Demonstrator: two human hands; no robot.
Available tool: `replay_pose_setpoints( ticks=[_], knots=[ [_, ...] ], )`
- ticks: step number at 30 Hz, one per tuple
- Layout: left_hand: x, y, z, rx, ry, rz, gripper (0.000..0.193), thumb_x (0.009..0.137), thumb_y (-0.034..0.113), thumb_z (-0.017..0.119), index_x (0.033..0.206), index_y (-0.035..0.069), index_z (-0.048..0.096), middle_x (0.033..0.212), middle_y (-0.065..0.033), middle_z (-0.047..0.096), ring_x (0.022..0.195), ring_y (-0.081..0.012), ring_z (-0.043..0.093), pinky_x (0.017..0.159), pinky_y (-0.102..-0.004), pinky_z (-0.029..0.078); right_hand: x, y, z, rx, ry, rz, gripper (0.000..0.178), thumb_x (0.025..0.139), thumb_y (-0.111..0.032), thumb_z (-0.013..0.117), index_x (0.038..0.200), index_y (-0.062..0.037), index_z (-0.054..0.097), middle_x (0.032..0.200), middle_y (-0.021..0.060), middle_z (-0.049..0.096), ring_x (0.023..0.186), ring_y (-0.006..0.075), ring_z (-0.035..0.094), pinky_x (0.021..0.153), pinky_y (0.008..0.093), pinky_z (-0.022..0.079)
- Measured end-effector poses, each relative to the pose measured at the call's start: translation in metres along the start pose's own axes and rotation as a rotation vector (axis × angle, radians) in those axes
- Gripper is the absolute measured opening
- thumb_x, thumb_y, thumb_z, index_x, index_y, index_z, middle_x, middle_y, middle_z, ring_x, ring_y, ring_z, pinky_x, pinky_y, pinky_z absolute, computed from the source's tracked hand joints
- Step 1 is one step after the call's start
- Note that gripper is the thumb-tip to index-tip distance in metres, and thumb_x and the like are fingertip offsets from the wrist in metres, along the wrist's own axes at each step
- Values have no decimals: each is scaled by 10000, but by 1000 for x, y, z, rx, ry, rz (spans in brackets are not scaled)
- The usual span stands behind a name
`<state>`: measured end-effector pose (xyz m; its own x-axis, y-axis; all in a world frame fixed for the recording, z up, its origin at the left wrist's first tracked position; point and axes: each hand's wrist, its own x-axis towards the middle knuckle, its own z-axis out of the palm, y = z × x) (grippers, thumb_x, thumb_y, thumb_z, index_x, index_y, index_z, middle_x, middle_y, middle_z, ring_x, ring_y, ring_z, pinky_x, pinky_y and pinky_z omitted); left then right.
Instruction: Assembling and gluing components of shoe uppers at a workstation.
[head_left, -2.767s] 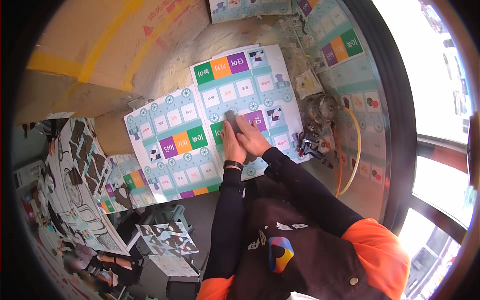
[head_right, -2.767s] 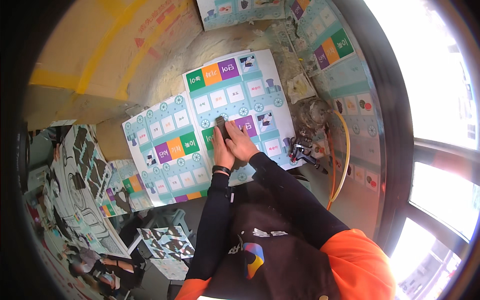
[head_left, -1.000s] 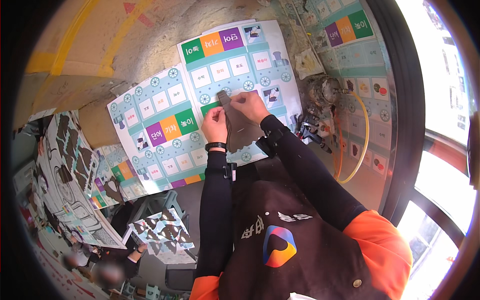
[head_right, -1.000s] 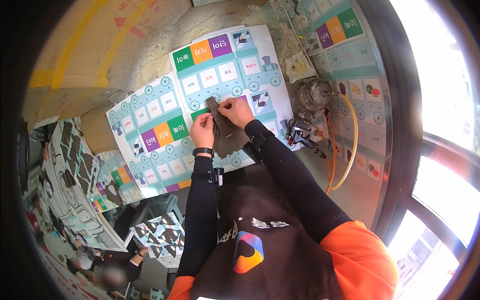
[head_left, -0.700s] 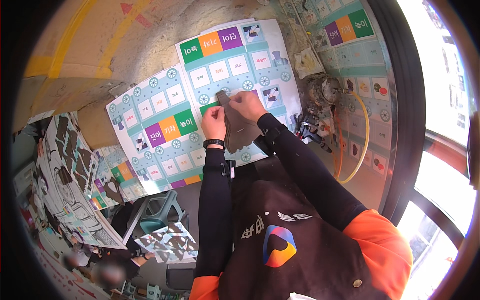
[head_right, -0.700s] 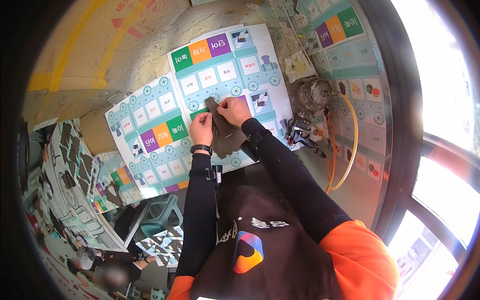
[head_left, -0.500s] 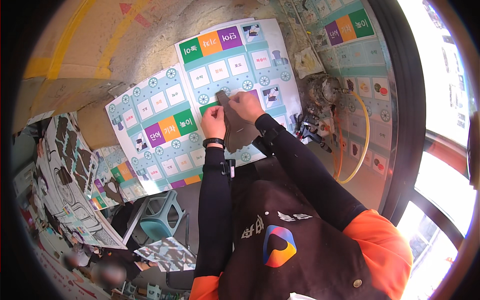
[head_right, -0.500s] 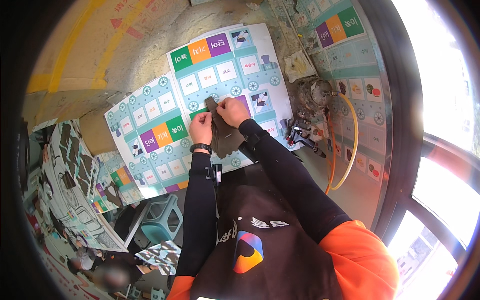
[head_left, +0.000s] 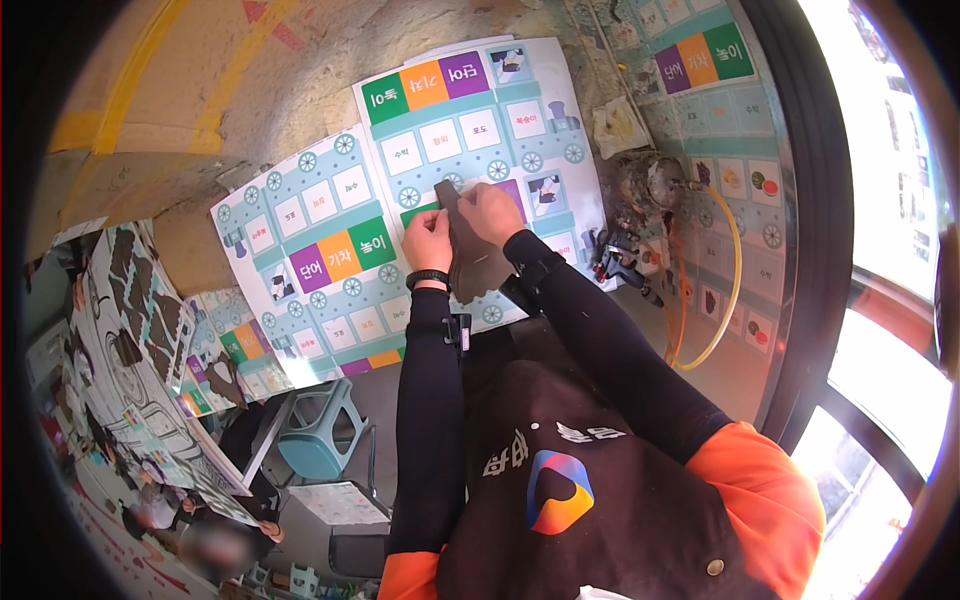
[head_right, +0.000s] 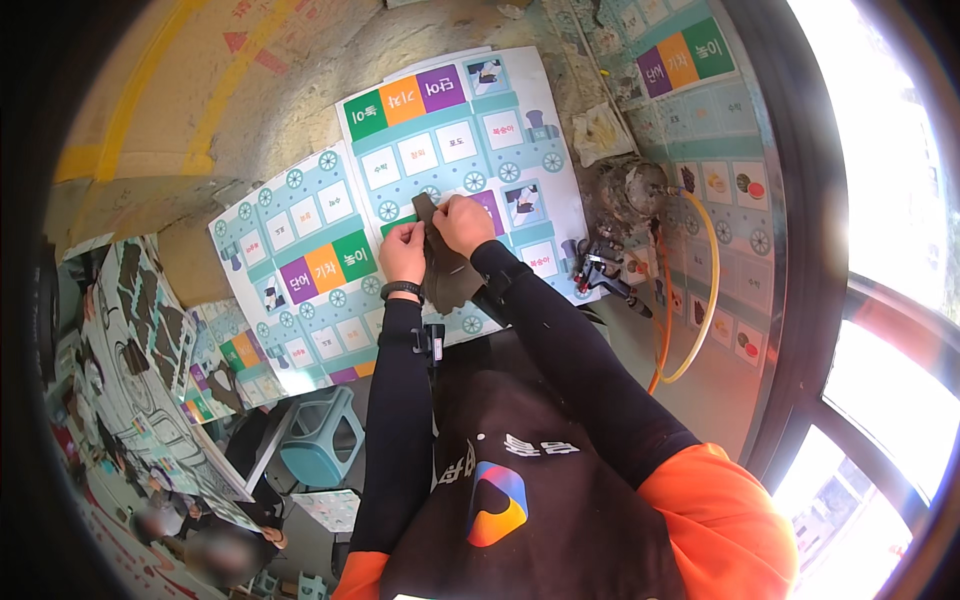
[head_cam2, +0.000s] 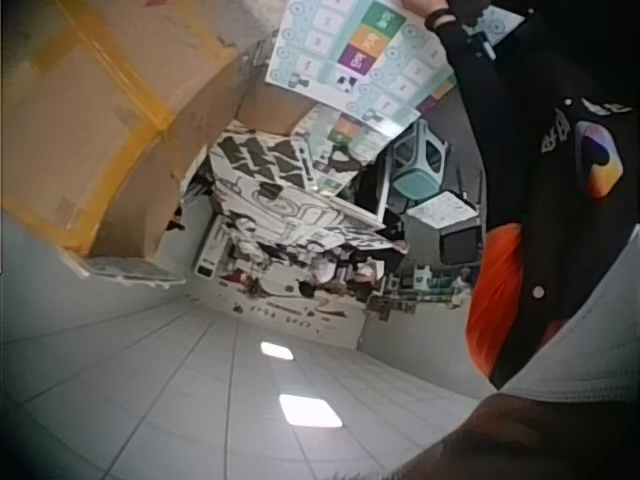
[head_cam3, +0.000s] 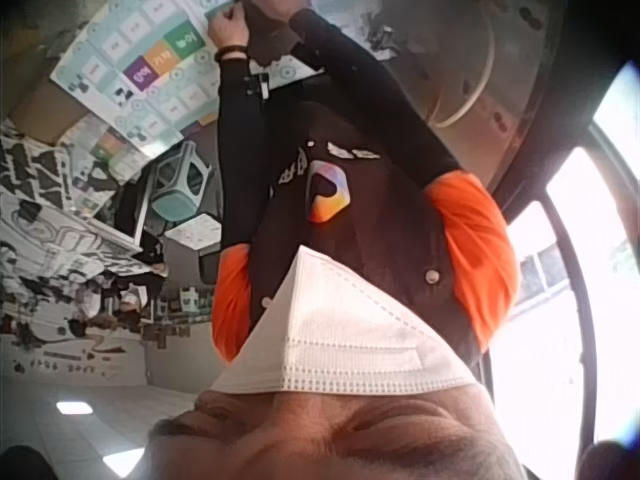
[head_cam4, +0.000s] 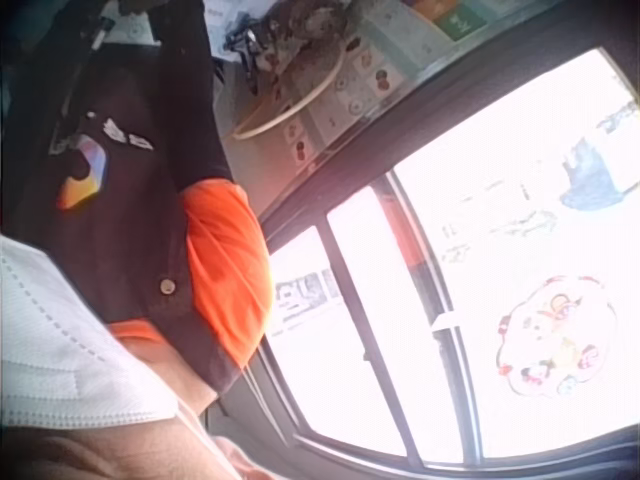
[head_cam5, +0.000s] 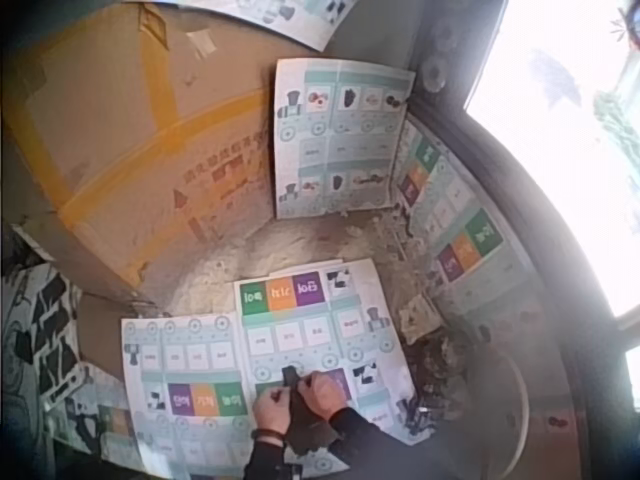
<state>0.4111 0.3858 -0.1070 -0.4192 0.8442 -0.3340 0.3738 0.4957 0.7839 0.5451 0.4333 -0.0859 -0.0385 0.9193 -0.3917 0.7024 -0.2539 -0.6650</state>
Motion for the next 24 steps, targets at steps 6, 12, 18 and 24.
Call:
replay_pose_setpoints(
  ticks=[6,12,18,24],
  knots=[
    [-20,0,-14,-67,90,122,119,941,113,687,1009,17,707,872,-78,741,739,-160,702,698,-298,549,-8,11,-22,199,-33,-103,248,864,-229,715,988,-17,750,905,180,739,858,336,717,786,412,564],
    [-45,10,-17,-37,55,201,107,934,117,697,989,25,709,870,-72,742,740,-154,703,700,-299,552,-34,4,-40,158,27,-121,223,853,-214,729,947,-13,751,867,169,737,816,328,712,754,404,558],
    [-49,12,-10,-6,74,170,115,926,142,712,961,33,718,853,-65,745,728,-156,708,692,-301,553,-36,5,-41,82,-37,-110,236,835,-239,740,899,-13,757,859,169,738,812,335,710,748,410,555],
    [-53,8,-4,-111,53,46,142,911,164,738,963,33,733,823,-50,745,723,-131,697,678,-285,545,-39,5,-42,126,-59,-69,251,827,-252,751,897,-11,759,858,163,745,800,324,718,759,400,565]
  ],
)
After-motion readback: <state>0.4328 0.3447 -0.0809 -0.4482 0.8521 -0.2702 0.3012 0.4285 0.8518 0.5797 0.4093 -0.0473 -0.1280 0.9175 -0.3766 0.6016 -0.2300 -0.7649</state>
